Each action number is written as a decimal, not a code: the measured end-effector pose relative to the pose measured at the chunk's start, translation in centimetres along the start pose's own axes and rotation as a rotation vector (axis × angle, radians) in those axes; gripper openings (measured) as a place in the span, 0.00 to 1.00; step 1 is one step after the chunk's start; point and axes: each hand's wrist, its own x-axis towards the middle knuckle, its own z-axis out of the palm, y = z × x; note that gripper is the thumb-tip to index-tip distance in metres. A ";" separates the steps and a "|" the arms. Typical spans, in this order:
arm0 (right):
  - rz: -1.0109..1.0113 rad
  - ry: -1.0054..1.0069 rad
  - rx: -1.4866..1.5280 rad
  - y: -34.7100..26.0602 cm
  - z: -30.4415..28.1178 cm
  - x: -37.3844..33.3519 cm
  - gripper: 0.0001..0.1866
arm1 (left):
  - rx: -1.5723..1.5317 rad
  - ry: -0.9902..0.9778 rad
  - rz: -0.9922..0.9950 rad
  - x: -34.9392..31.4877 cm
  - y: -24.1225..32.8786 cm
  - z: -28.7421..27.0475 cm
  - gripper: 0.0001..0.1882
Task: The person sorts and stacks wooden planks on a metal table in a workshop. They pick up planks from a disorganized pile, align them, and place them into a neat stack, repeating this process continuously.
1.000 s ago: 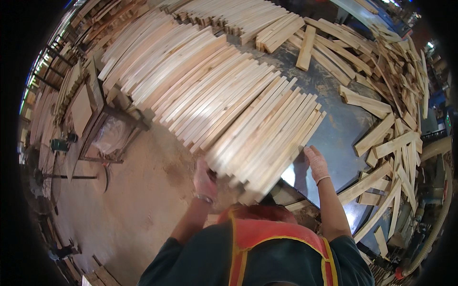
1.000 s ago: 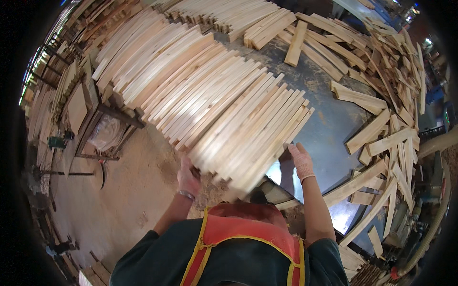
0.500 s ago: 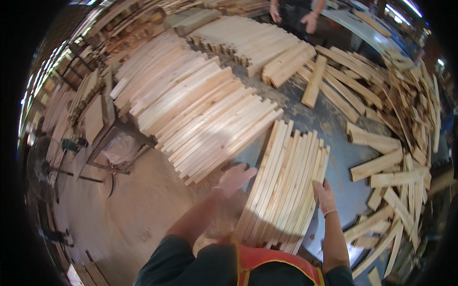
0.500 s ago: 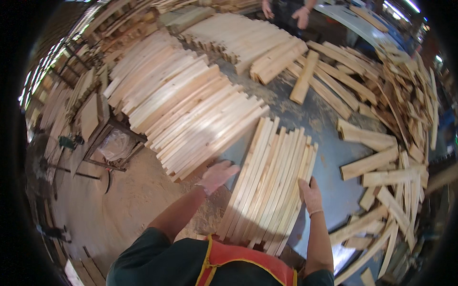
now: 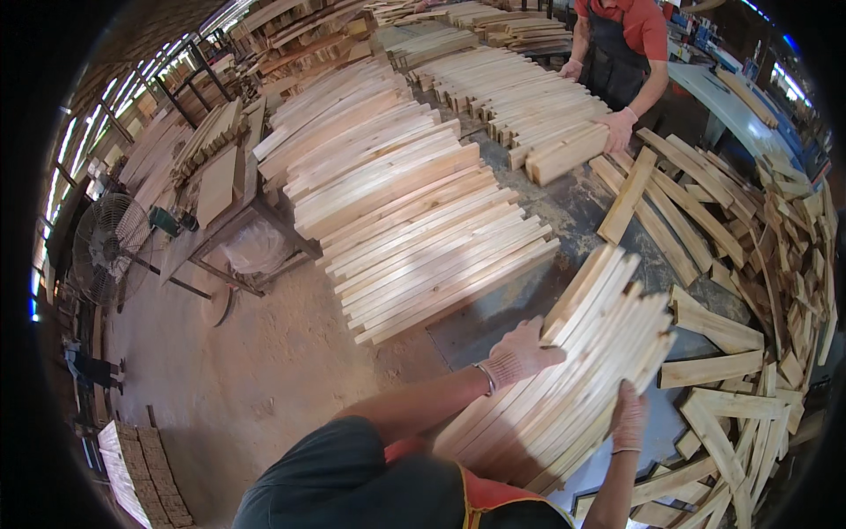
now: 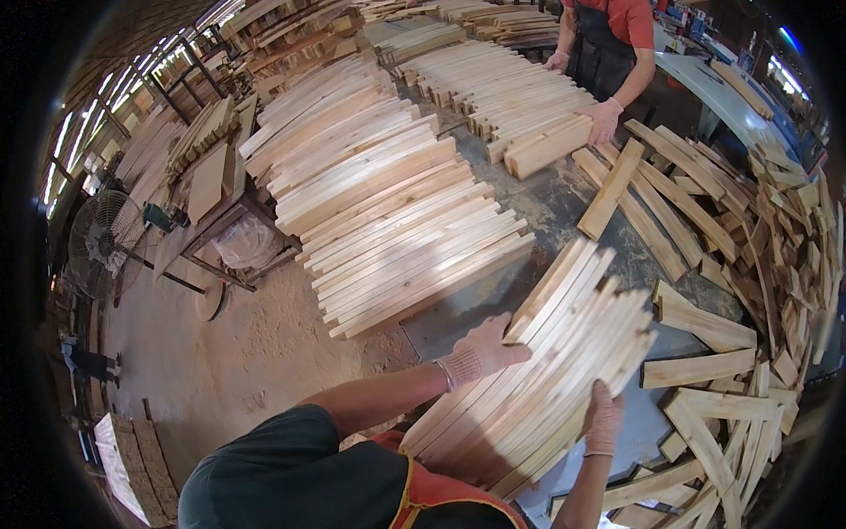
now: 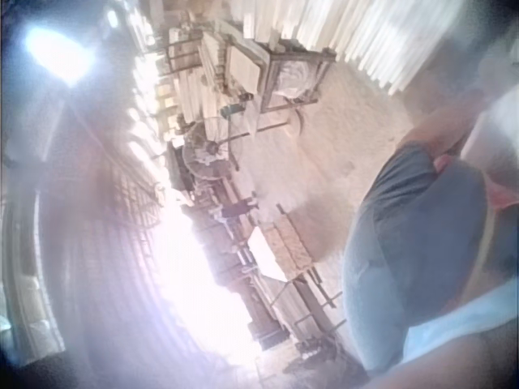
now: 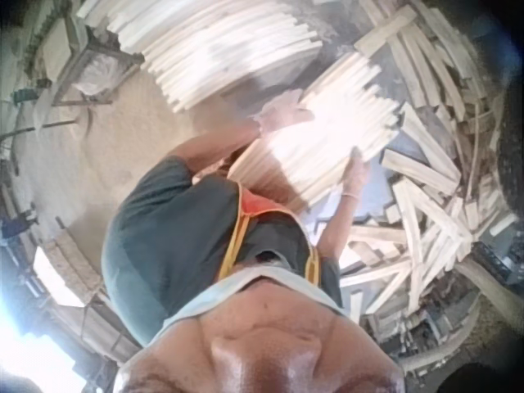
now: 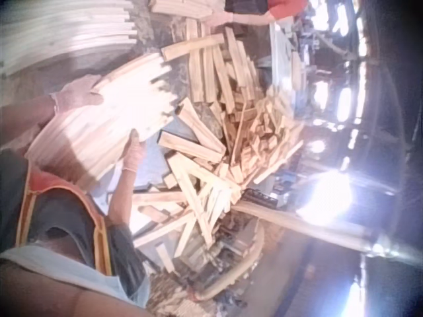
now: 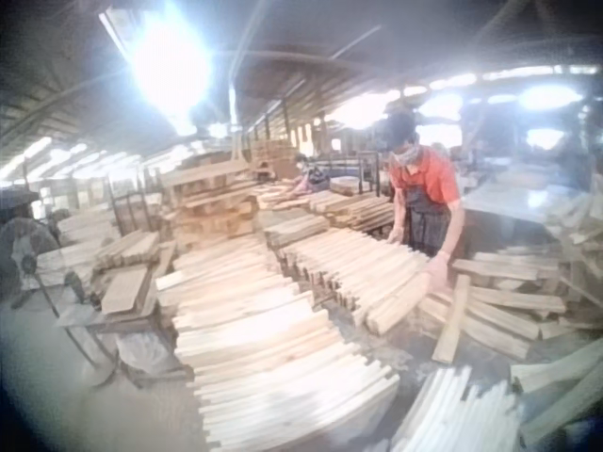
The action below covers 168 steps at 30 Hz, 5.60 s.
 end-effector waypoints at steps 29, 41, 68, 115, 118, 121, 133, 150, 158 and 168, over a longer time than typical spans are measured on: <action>-0.134 -0.238 -1.779 9.2 7.9 -15.0 0.34 | 1.181 -0.076 0.513 -0.6 -20.6 -7.1 0.32; 0.315 -0.176 -0.338 5.0 14.9 -14.2 0.56 | 0.363 0.935 -0.092 -9.6 -32.6 -10.3 0.47; 0.327 -0.034 -0.655 3.8 4.9 -5.8 0.36 | -1.145 -0.304 -0.081 -3.8 -21.3 -4.7 0.53; -0.203 0.553 -1.460 -7.8 31.4 48.9 0.32 | 1.025 0.408 0.651 58.2 10.5 -38.9 0.39; -0.224 0.449 -1.139 -8.2 35.0 50.7 0.28 | 0.875 0.237 0.649 53.9 13.6 -35.0 0.40; -0.046 0.082 -0.883 -10.9 44.3 54.2 0.29 | 0.706 0.169 0.700 55.5 12.0 -32.5 0.46; -0.169 0.289 -1.839 -10.5 18.3 49.2 0.45 | 1.102 0.261 0.706 55.7 12.0 -30.1 0.44; -0.807 -0.358 -1.326 -9.5 37.0 64.0 0.21 | 1.089 0.310 0.542 57.4 13.3 -27.1 0.55; -0.130 0.409 -1.939 -20.1 12.6 63.3 0.36 | 1.147 0.353 0.511 57.8 12.3 -27.2 0.52; 0.093 -0.014 -1.820 -19.4 16.2 61.6 0.53 | 1.131 0.383 0.600 57.9 12.4 -27.1 0.50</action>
